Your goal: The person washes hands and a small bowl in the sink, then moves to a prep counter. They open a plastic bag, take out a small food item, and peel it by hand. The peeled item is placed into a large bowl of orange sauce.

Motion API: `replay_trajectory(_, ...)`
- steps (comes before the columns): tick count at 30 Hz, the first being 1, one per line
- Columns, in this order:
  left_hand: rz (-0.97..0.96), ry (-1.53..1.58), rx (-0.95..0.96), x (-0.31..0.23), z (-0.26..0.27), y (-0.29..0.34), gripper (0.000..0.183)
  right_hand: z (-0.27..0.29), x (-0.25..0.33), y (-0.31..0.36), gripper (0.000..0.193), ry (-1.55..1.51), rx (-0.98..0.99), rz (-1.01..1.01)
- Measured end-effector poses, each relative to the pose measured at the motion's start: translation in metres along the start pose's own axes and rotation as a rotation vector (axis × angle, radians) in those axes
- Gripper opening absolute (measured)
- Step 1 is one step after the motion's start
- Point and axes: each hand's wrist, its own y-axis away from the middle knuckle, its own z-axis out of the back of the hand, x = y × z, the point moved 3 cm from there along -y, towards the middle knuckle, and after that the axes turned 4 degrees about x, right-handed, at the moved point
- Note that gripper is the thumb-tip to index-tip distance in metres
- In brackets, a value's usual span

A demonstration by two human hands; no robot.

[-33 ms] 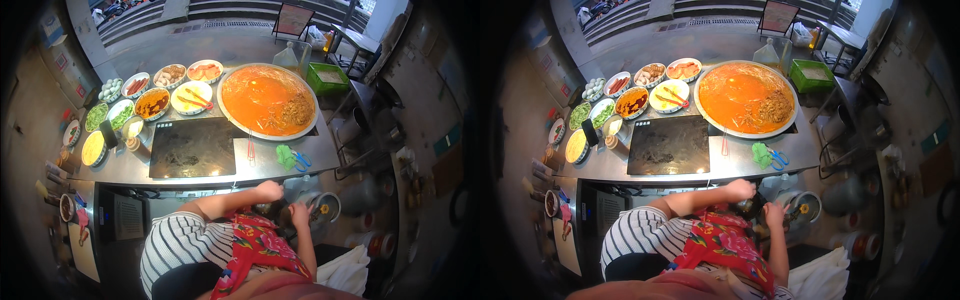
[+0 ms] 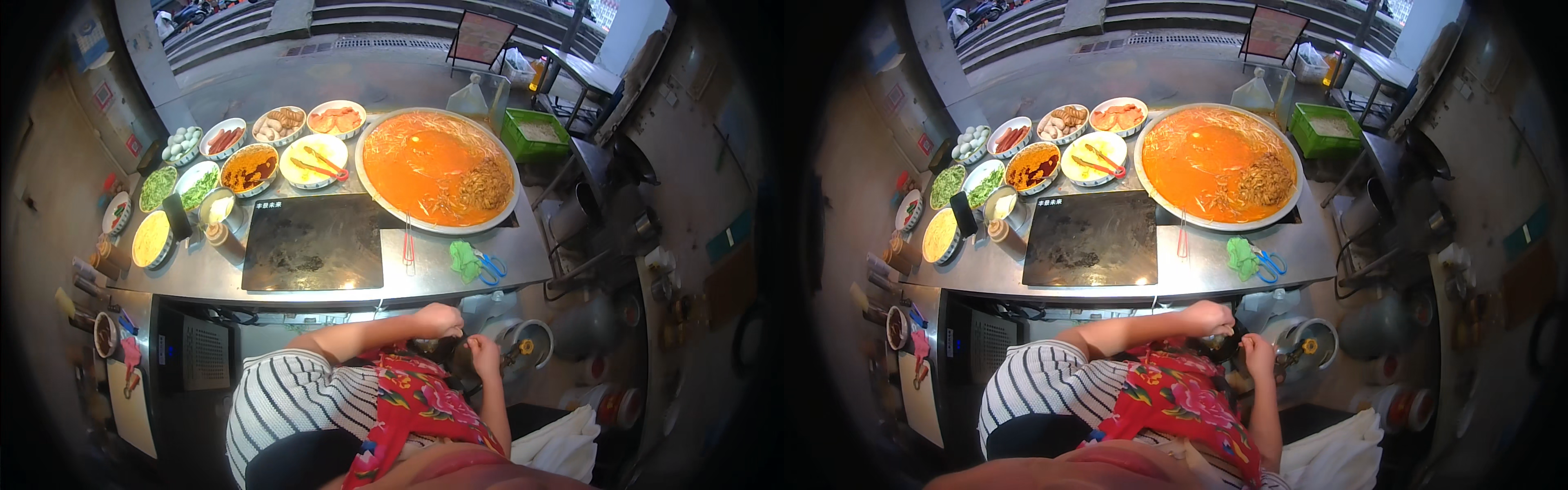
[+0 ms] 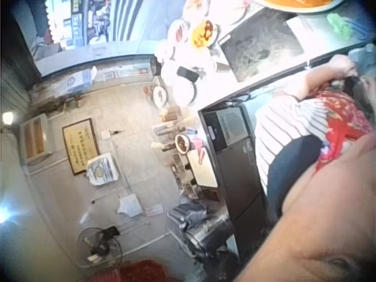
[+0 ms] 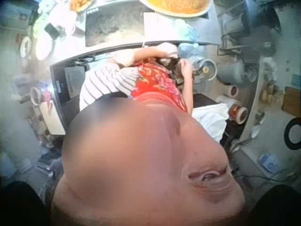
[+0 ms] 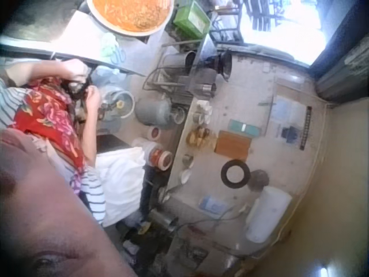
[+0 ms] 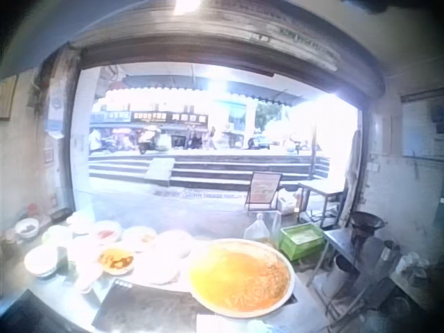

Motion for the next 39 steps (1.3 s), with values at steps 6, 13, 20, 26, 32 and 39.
replay_trajectory(6,0.270,0.503,-0.217,-0.007,-0.030,0.040,0.026,-0.008,0.008,0.032,0.017,-0.767,-0.013,-0.058)
replay_trajectory(13,0.512,0.864,-0.232,-0.042,-0.066,0.098,0.018,-0.039,0.033,0.069,0.014,-1.247,0.307,-0.241)
replay_trajectory(20,0.536,0.773,-0.329,-0.060,-0.086,0.136,0.015,-0.072,0.046,0.106,0.012,-1.319,0.522,-0.185)
replay_trajectory(26,0.516,0.511,-0.322,-0.079,-0.075,0.148,0.030,-0.076,0.073,0.143,0.020,-1.255,0.428,-0.074)
replay_trajectory(32,0.543,0.434,-0.344,-0.087,-0.064,0.211,0.030,-0.107,0.126,0.170,0.030,-0.869,0.247,0.118)
replay_trajectory(39,0.648,1.176,-0.459,-0.072,-0.115,0.329,0.034,-0.172,0.160,0.204,0.026,-0.836,0.430,-0.011)
